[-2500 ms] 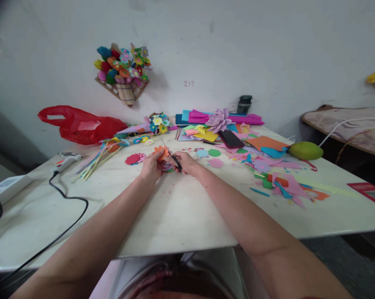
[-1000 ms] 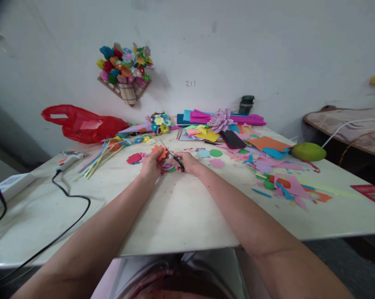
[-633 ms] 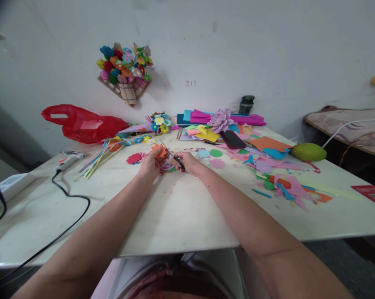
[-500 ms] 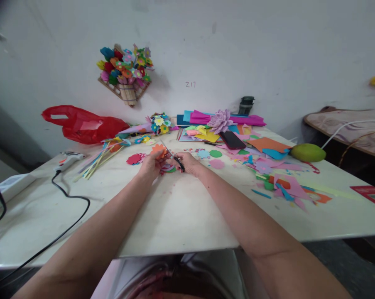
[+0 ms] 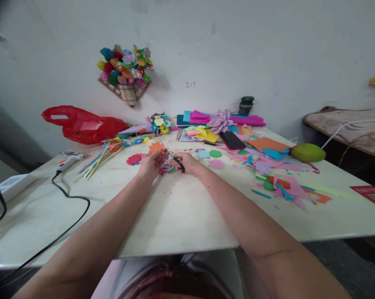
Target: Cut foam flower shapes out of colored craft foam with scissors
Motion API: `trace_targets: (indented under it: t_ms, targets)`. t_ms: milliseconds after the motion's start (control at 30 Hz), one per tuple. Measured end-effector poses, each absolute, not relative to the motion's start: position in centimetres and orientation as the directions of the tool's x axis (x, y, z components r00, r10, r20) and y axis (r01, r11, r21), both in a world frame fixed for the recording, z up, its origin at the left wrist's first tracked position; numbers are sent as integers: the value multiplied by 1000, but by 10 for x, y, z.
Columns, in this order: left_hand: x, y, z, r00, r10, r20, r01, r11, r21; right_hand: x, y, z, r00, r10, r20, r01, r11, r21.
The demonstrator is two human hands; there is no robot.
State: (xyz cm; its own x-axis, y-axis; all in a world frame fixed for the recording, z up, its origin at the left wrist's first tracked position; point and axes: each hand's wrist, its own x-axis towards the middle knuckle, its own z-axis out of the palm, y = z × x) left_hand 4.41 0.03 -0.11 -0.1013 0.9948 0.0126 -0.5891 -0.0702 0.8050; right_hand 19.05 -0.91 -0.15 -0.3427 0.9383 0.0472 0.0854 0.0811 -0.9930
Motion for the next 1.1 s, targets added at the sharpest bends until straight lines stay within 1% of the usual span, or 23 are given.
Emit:
trace_targets:
  t_ms: [233, 533, 900, 1100]
  targets:
    - [45, -2, 1, -80, 997, 21, -582, -64, 811, 196, -11, 0, -383, 923, 32, 122, 85, -989]
    - [46, -2, -1, -71, 997, 27, -562, -63, 824, 196, -14, 5, -368, 930, 20, 109, 64, -992]
    - [46, -3, 1, -69, 997, 27, -569, -62, 820, 197, -6, -4, -381, 921, 81, 72, 117, -991]
    - [45, -1, 0, -84, 996, 25, -575, -68, 816, 195, -8, -1, -372, 927, 42, 47, 65, -997]
